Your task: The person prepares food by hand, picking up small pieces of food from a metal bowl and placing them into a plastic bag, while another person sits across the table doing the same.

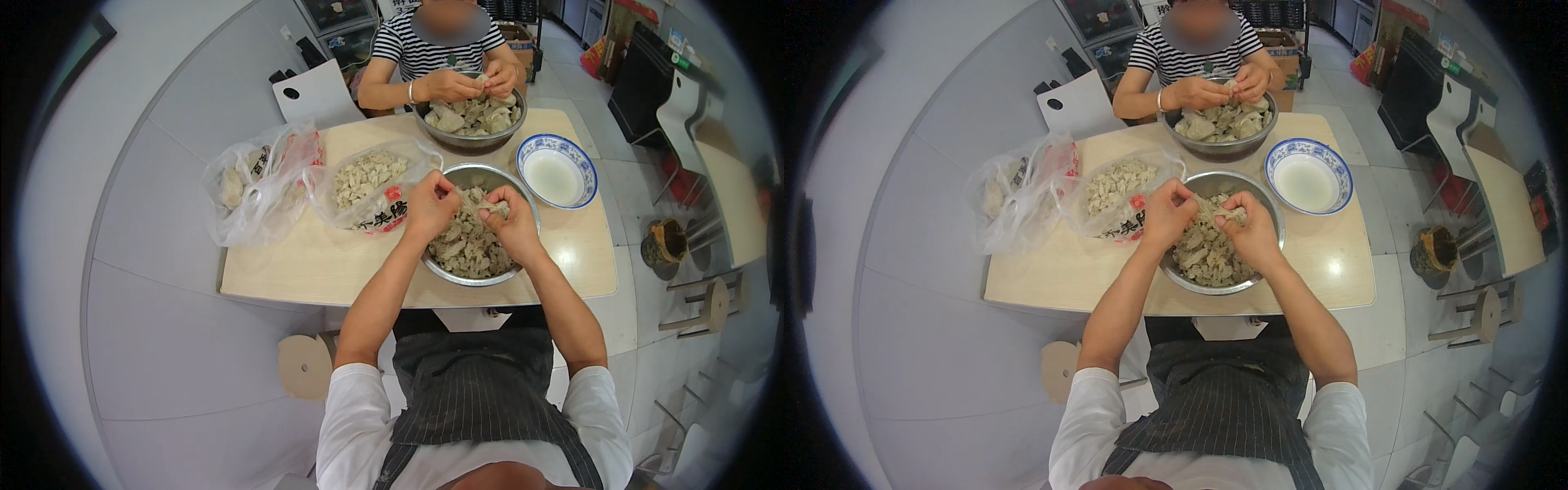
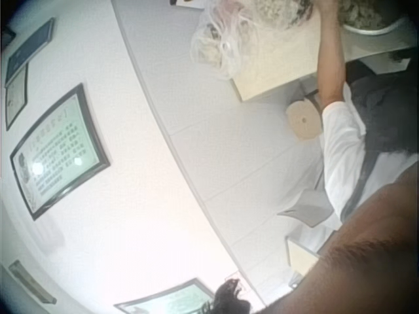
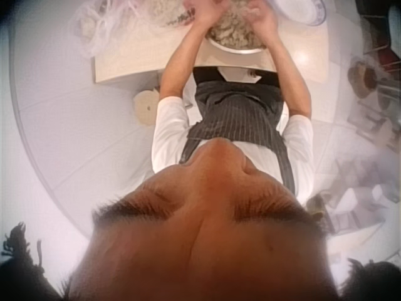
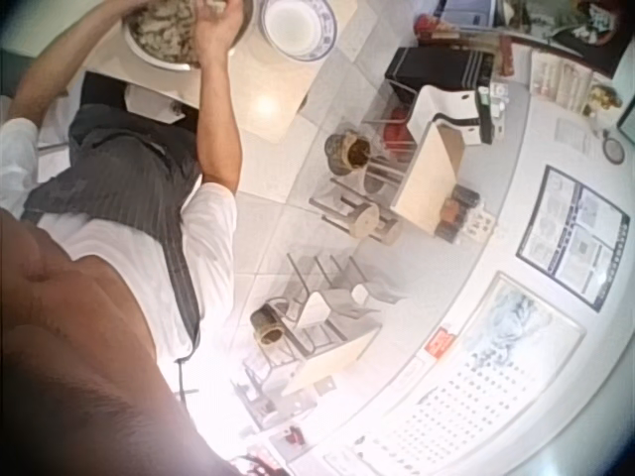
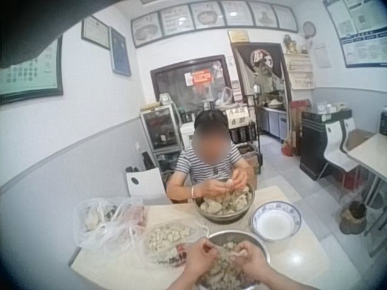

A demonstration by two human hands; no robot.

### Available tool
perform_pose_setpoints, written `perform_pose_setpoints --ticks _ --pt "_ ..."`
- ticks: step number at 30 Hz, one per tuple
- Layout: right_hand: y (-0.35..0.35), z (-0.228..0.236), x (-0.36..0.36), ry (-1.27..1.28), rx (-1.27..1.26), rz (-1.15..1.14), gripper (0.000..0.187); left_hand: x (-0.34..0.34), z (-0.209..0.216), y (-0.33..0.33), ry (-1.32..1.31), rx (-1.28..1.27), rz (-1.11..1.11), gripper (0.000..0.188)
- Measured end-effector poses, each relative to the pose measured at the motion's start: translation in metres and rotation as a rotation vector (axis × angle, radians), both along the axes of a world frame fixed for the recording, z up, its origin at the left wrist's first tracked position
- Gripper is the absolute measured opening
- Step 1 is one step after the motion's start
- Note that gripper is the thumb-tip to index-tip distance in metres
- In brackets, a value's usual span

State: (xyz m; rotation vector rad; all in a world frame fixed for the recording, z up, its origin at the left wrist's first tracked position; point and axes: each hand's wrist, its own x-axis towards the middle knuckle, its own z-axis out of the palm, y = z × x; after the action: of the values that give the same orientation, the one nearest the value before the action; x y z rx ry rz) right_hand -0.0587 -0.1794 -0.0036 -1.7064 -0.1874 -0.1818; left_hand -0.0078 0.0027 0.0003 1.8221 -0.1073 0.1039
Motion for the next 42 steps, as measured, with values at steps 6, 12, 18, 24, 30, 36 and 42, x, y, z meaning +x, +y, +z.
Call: perform_pose_setpoints --ticks 6,12,18,24,30,36,42 --pt "-0.012 0.009 -0.001 -0.024 -0.132 0.089 0.030 0.002 0.011 0.023 0.026 -0.224 -0.120 0.010" --pt "-0.005 0.014 0.009 0.016 -0.212 0.111 0.034 -0.015 0.024 0.011 0.137 -0.162 -0.469 0.017" --pt "-0.003 0.030 0.003 -0.008 -0.360 0.137 0.026 -0.022 0.027 0.011 0.141 -0.070 -0.481 0.013" --pt "0.005 0.024 0.006 0.007 -0.350 0.021 0.021 -0.028 0.023 0.001 -0.244 0.254 -0.312 0.010" --pt "-0.009 0.012 0.026 0.112 -0.284 -0.128 0.022 -0.048 0.047 -0.002 -0.341 0.286 -0.334 0.012" --pt "-0.004 0.014 0.017 -0.047 -0.178 0.138 0.043 -0.030 0.036 0.011 -0.177 0.274 -0.370 0.032" --pt "-0.009 0.025 0.011 0.051 -0.261 0.185 0.037 -0.019 0.028 0.006 0.160 0.009 -0.472 0.023"
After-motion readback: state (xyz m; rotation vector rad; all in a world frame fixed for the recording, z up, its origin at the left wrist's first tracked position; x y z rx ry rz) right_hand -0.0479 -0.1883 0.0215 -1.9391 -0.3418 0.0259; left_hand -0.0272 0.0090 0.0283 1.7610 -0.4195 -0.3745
